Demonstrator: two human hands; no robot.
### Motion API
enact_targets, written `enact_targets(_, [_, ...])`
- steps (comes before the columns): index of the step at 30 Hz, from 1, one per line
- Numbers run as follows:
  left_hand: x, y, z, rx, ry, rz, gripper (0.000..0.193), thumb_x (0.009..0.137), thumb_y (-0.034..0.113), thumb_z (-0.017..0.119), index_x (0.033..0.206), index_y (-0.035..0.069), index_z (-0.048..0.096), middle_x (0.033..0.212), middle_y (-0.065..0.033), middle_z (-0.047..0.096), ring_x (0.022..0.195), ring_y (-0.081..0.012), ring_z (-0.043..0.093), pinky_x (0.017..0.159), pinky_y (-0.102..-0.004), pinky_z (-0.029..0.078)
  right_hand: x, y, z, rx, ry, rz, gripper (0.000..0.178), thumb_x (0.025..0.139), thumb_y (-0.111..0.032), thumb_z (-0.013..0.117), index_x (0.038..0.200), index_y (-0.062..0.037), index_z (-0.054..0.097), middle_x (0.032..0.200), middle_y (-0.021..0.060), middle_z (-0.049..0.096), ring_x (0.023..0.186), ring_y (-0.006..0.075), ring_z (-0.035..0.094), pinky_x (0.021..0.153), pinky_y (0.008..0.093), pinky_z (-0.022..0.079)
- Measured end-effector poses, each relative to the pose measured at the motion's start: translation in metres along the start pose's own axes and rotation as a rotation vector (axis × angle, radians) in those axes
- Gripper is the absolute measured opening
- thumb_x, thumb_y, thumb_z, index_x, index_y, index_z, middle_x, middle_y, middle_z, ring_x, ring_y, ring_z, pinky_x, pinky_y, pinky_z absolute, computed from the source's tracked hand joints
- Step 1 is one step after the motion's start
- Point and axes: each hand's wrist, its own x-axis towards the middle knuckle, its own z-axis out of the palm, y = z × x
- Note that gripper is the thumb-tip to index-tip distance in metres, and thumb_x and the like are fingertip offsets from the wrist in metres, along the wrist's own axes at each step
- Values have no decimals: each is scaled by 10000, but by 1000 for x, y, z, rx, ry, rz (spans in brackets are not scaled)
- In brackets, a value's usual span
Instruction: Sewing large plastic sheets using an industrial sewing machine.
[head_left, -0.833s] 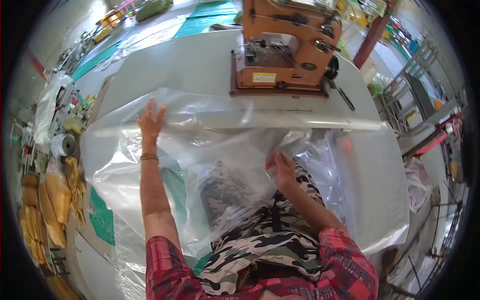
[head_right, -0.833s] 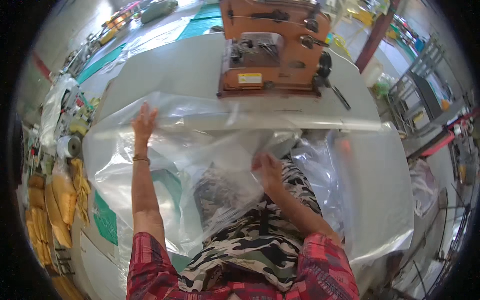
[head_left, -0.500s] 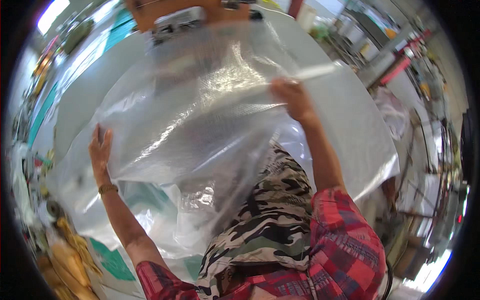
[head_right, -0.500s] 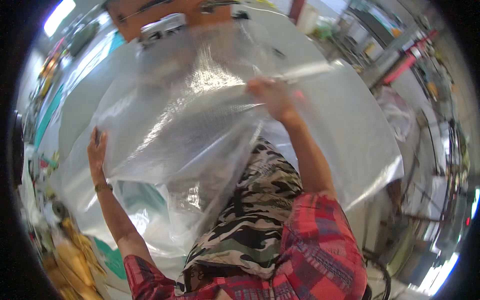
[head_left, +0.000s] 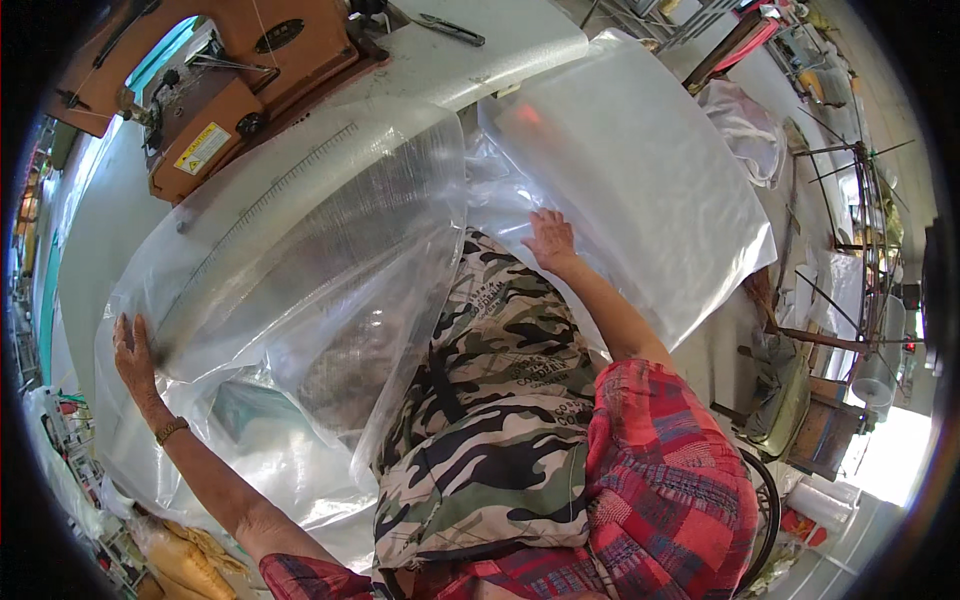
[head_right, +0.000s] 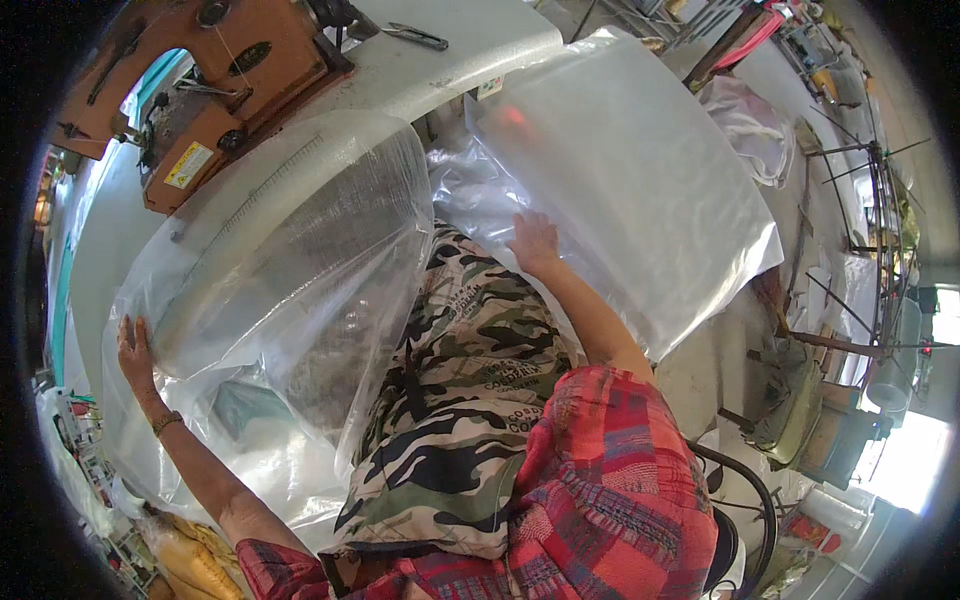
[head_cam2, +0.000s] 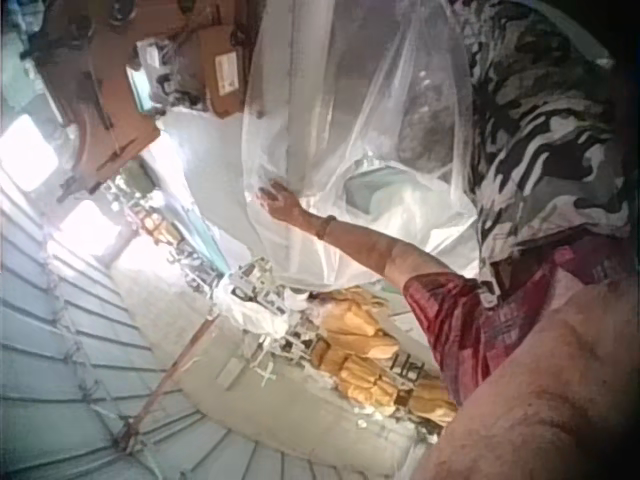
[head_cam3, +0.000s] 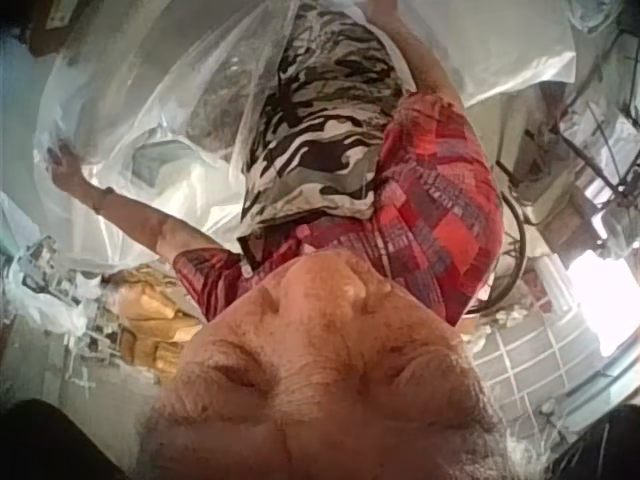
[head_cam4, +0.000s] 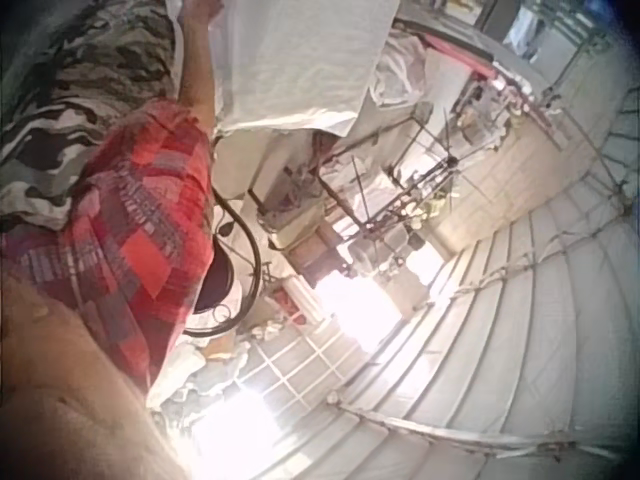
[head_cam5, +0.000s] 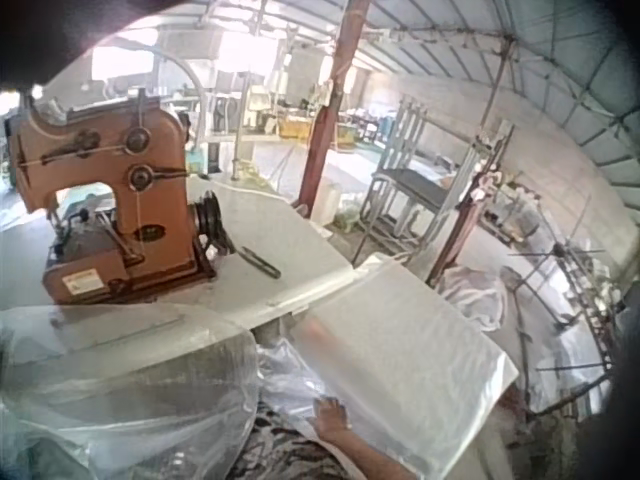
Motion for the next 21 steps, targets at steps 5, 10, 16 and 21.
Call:
enact_targets(5, [-2,26,6,100,72,-3,529,938,380,616,1283,-18,582,1299,-219,589,1196,-355,568,1013,-390,434,11,39,60,-23,81,275,587,847,-339,670,1340,-94,466,1252,147,575,1182,335,529,971,468,446])
enact_targets(10, [-18,71,1,159,155,27,500,923,374,638,1245,-7,615,1293,-216,594,1184,-367,573,1008,-392,437,34,49,75,-42,134,337,293,903,-292,578,1084,-62,582,1068,184,645,1003,381,615,869,483,484])
enact_targets(16, [-32,99,-7,120,177,10,506,917,409,639,1251,30,623,1313,-181,593,1231,-338,550,1034,-394,419,-1,10,1,283,241,-131,214,939,-200,534,814,-37,593,820,140,654,790,337,630,703,469,478])
enact_targets(21, [-34,92,4,148,114,-18,529,913,415,637,1260,17,611,1342,-178,571,1256,-335,531,1047,-393,409,-38,-15,-132,1463,24,53,215,1005,-215,513,892,-57,604,810,3,599,744,142,578,692,306,478])
